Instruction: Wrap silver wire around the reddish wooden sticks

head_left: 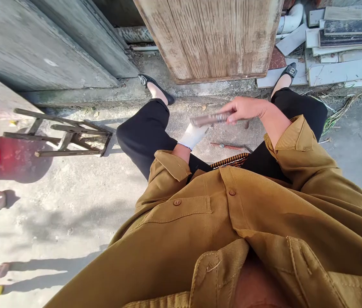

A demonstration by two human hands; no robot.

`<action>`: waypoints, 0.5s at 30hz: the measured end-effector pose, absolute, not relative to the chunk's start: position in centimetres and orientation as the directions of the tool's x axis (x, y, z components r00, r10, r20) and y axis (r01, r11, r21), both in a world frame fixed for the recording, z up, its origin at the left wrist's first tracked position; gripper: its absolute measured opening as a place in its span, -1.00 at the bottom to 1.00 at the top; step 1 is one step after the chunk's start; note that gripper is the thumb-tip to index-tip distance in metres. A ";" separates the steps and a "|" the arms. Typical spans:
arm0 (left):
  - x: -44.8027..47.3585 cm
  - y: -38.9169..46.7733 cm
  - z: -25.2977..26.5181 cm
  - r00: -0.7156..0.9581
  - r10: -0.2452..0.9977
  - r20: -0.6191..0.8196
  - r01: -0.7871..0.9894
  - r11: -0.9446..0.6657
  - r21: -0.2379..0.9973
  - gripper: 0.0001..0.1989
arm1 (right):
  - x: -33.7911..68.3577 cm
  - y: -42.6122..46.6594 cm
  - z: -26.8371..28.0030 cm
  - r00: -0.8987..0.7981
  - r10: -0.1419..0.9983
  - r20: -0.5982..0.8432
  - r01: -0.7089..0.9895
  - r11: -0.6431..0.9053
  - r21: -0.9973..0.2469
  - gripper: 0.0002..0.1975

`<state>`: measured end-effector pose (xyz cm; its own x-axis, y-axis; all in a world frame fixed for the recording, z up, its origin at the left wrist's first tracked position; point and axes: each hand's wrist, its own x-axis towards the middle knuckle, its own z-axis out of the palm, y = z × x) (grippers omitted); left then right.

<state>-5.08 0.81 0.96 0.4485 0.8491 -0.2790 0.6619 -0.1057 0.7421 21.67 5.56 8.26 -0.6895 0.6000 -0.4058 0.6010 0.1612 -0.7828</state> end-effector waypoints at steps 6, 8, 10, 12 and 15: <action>-4.2 0.0 0.3 0.466 0.825 -0.320 0.654 -0.077 0.752 -0.70 | 21.5 6.8 6.6 -0.299 0.906 -0.300 0.623 -0.053 -0.780 -0.66; -4.0 -0.1 0.3 0.525 0.793 -0.310 0.647 -0.135 0.751 -0.74 | 21.2 7.0 5.9 -0.266 0.908 -0.323 0.684 -0.058 -0.728 -0.70; -4.0 -0.2 0.2 0.563 0.771 -0.297 0.632 -0.171 0.756 -0.76 | 21.0 7.0 5.6 -0.253 0.907 -0.338 0.778 -0.017 -0.628 -0.75; -4.0 -0.3 0.0 0.578 0.767 -0.278 0.614 -0.184 0.768 -0.77 | 20.9 6.9 5.4 -0.243 0.910 -0.335 0.867 0.049 -0.496 -0.76; -4.2 -0.4 -0.2 0.578 0.776 -0.251 0.597 -0.193 0.779 -0.78 | 20.5 6.7 5.0 -0.235 0.902 -0.363 0.938 0.112 -0.329 -0.69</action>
